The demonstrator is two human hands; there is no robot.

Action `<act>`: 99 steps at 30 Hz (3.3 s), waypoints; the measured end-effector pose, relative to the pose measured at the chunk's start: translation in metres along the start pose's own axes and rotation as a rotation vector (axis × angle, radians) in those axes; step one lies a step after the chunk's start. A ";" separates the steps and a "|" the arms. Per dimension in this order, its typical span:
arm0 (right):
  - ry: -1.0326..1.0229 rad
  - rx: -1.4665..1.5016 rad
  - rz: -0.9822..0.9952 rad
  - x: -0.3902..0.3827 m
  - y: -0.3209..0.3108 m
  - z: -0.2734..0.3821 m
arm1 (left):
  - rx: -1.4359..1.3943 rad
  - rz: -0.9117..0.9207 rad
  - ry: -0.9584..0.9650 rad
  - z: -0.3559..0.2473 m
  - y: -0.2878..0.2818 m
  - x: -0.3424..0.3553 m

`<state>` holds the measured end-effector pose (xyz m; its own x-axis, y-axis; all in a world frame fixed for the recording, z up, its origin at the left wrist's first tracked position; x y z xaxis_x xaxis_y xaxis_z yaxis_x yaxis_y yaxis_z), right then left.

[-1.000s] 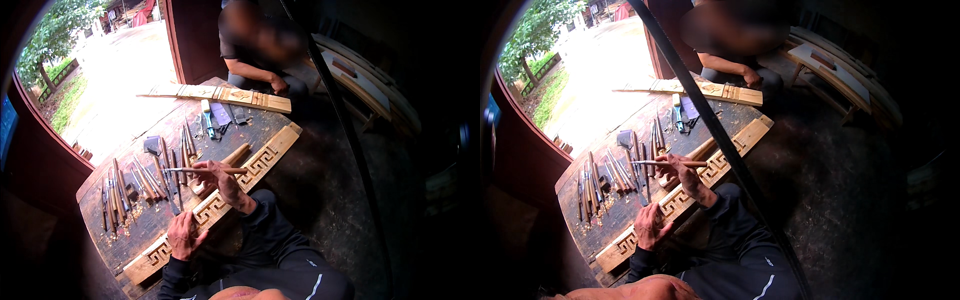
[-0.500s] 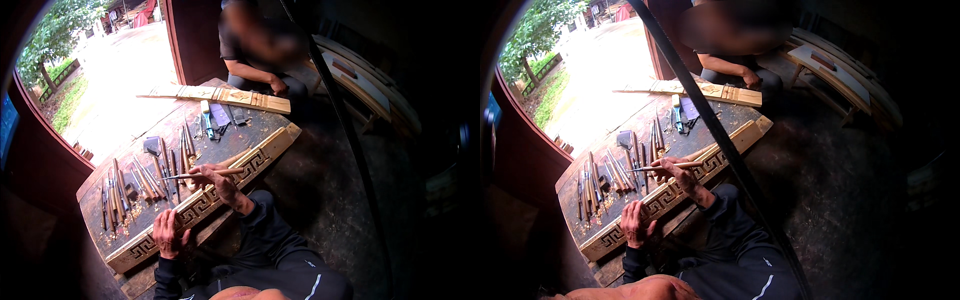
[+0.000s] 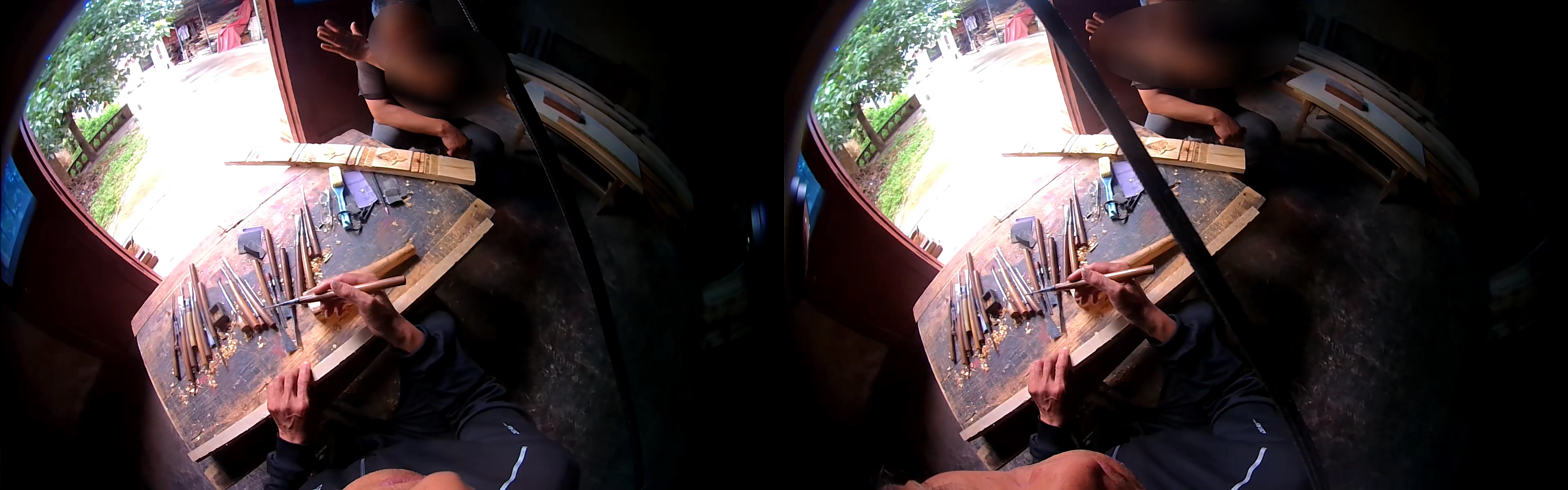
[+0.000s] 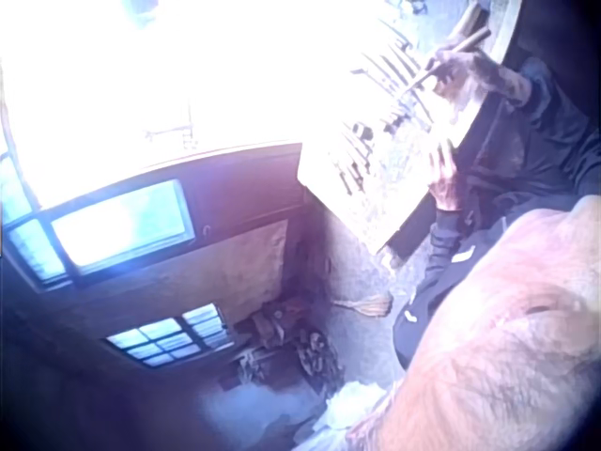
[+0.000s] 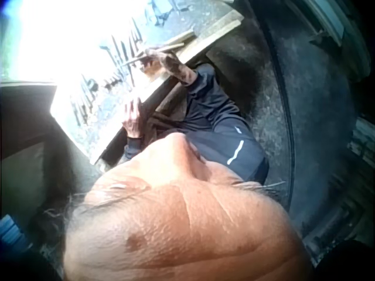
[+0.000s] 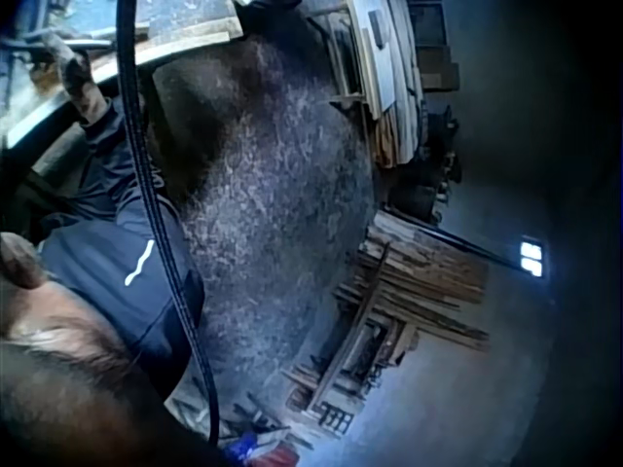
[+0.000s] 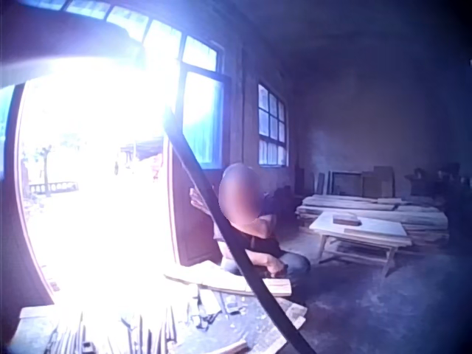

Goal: The person carves a geometric pattern into a piece of wood using a chisel and a wooden mallet. The person holds the chisel against the wood and strikes it with the mallet, repeating this action along the pattern.

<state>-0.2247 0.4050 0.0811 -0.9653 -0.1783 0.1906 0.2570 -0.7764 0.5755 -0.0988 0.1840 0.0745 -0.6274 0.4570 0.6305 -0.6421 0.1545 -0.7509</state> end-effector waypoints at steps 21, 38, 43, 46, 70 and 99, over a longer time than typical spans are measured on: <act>-0.037 -0.129 -0.033 -0.069 -0.040 0.033 | -0.179 0.414 0.012 -0.039 0.003 -0.004; -0.098 -0.018 -0.007 -0.052 -0.026 0.023 | -0.180 0.305 0.056 -0.022 0.015 -0.010; -0.210 0.008 0.110 -0.024 0.023 0.050 | -0.120 0.250 0.099 -0.019 0.017 -0.019; -0.356 0.044 0.365 -0.023 0.084 0.115 | -0.121 0.244 0.105 -0.027 0.020 -0.017; -0.588 -0.450 -0.661 -0.161 -0.008 0.138 | -0.394 0.452 0.005 -0.004 -0.016 0.010; -0.297 -0.321 -0.144 -0.037 -0.007 0.037 | -0.475 0.548 0.102 0.025 0.045 0.029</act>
<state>-0.1889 0.4394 0.0999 -0.9232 0.0902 0.3735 0.0484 -0.9370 0.3460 -0.1568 0.1818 0.0641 -0.7447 0.6534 0.1360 0.0267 0.2327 -0.9722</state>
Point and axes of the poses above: each hand's wrist, its own x-axis towards the middle knuckle, its own y-axis out of the palm, z = x × y, the point moved 8 cm from there along x, towards the middle knuckle, and after that the axes turned 13 degrees about x, right-handed, at the moved point
